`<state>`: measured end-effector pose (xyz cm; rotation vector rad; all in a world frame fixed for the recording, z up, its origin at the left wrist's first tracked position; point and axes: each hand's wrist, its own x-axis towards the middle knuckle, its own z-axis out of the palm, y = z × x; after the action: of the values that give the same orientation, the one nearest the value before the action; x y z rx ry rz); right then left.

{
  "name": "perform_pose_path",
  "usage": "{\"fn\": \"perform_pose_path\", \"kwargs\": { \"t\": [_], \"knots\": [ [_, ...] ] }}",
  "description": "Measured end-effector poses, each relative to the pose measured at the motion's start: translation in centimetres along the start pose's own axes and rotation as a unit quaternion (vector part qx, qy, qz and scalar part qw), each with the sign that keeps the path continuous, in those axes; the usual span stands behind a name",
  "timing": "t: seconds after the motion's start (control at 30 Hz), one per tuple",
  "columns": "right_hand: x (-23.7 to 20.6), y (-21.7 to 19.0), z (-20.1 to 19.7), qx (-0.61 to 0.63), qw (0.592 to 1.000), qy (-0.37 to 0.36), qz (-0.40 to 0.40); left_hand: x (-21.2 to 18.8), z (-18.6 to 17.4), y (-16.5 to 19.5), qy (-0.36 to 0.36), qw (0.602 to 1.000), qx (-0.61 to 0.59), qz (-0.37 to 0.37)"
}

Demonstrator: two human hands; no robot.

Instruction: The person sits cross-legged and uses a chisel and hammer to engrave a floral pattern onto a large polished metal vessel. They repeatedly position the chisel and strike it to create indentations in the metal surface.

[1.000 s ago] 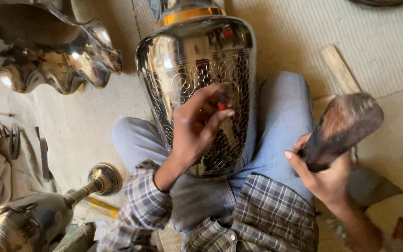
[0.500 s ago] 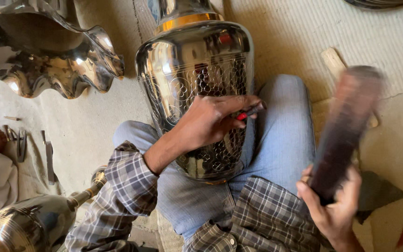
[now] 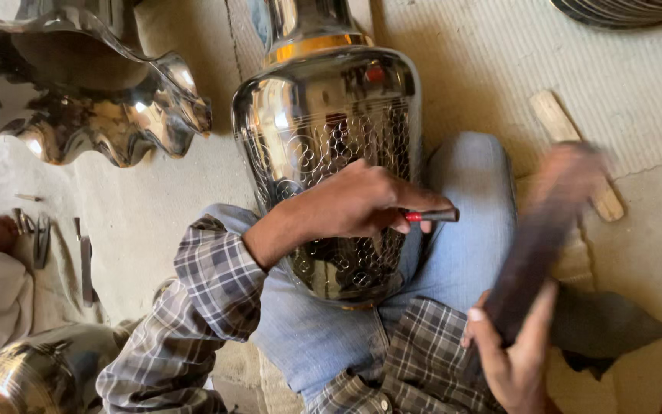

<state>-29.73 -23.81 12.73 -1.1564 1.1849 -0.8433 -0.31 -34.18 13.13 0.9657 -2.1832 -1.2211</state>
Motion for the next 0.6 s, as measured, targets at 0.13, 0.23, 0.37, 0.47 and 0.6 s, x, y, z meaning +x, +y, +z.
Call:
{"fn": "perform_pose_path", "kwargs": {
  "t": [0.13,0.23,0.37,0.47,0.6],
  "knots": [
    [-1.1,1.1,0.9,-0.060,0.998,0.006,0.026,1.2,-0.1,-0.7,-0.112,0.993,0.014,-0.034],
    [-2.0,1.7,1.4,-0.040,0.999,0.018,-0.020,1.8,0.2,-0.7,-0.144,0.989,-0.010,-0.016],
    [-2.6,2.8,1.8,-0.030,0.997,0.037,-0.055,2.4,0.1,-0.8,-0.194,0.981,-0.004,-0.011],
    [-2.5,3.5,1.4,-0.116,0.993,0.020,-0.001,2.5,-0.2,-0.9,-0.174,0.984,-0.036,-0.022],
    [-1.7,3.4,0.6,-0.166,0.983,0.011,0.073,2.4,-1.0,-1.1,-0.108,0.993,-0.033,-0.040]
  ]
}}
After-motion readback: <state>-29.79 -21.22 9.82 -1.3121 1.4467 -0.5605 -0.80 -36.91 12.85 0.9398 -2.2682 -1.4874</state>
